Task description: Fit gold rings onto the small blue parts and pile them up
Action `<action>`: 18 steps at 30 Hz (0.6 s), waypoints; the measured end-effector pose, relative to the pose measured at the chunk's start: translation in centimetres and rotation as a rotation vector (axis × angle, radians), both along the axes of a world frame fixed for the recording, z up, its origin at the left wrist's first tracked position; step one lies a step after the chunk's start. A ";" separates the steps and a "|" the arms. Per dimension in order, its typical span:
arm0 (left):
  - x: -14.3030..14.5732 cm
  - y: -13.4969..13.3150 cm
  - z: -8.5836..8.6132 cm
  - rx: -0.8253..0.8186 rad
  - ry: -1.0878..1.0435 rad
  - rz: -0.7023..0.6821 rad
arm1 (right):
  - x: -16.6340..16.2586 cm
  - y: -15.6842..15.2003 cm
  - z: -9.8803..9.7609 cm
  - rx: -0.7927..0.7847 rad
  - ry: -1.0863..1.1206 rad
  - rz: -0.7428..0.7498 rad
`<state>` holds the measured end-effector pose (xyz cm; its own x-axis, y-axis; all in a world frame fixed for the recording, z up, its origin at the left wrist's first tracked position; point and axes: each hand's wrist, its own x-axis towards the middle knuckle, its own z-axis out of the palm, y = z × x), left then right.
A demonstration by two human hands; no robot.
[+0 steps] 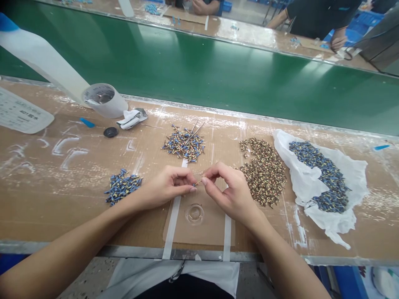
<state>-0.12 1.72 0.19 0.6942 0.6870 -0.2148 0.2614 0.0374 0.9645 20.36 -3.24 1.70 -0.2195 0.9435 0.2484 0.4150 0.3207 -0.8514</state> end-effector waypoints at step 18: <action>0.0 0.1 0.3 0.101 0.047 -0.022 | -0.1 0.0 0.6 0.039 -0.066 0.073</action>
<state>-0.11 1.83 0.45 0.7002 0.6914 -0.1780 0.3064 -0.0659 0.9496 20.23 -3.22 2.32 -0.3046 0.9144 0.2668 0.4445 0.3841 -0.8092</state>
